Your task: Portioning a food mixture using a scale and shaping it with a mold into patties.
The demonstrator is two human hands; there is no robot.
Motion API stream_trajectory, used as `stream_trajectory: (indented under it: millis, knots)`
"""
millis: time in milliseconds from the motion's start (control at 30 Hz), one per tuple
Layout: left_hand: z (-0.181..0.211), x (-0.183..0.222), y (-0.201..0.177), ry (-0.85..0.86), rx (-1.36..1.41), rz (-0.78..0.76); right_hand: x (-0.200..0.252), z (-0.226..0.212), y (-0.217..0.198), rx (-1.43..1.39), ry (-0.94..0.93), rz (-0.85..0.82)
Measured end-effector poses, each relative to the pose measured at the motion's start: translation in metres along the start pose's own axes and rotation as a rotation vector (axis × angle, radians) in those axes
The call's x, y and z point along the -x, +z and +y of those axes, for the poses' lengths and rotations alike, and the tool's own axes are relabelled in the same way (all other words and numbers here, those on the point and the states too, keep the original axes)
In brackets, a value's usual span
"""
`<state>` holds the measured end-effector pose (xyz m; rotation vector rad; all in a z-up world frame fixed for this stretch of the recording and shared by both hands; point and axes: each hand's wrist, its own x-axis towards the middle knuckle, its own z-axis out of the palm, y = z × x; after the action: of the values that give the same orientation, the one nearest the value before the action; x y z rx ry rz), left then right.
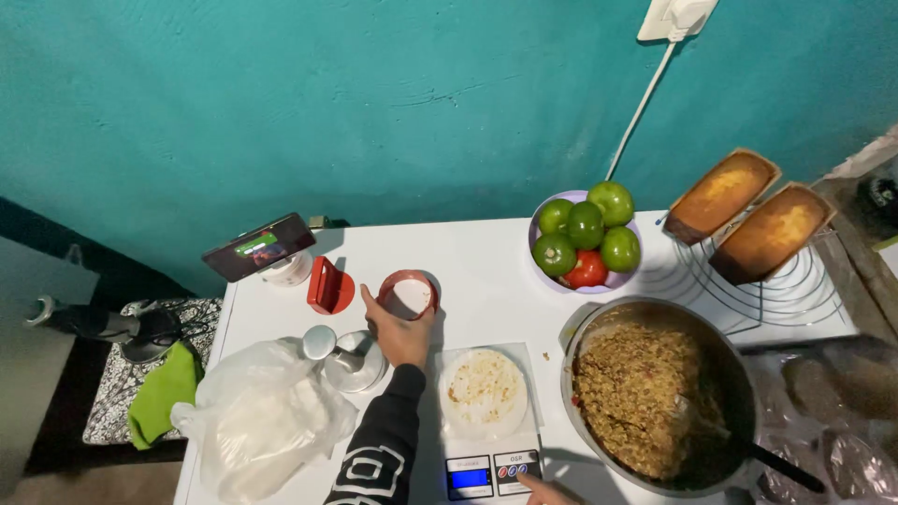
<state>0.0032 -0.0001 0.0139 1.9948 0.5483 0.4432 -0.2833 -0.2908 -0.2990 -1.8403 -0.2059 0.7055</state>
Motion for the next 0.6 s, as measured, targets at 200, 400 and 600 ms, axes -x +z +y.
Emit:
stream_trajectory:
  millis: [200,400,600]
  knots:
    - [0.013,0.021,-0.011,0.044,0.05,-0.024,0.002,-0.322,-0.052,-0.141,0.1,0.38]
    - [0.04,0.086,-0.042,-0.004,0.403,-0.195,-0.039,-0.385,-0.069,-0.605,0.113,0.558]
    - [0.046,0.133,-0.055,-0.086,0.652,-0.288,-0.028,-0.384,-0.061,-0.724,-0.049,0.652]
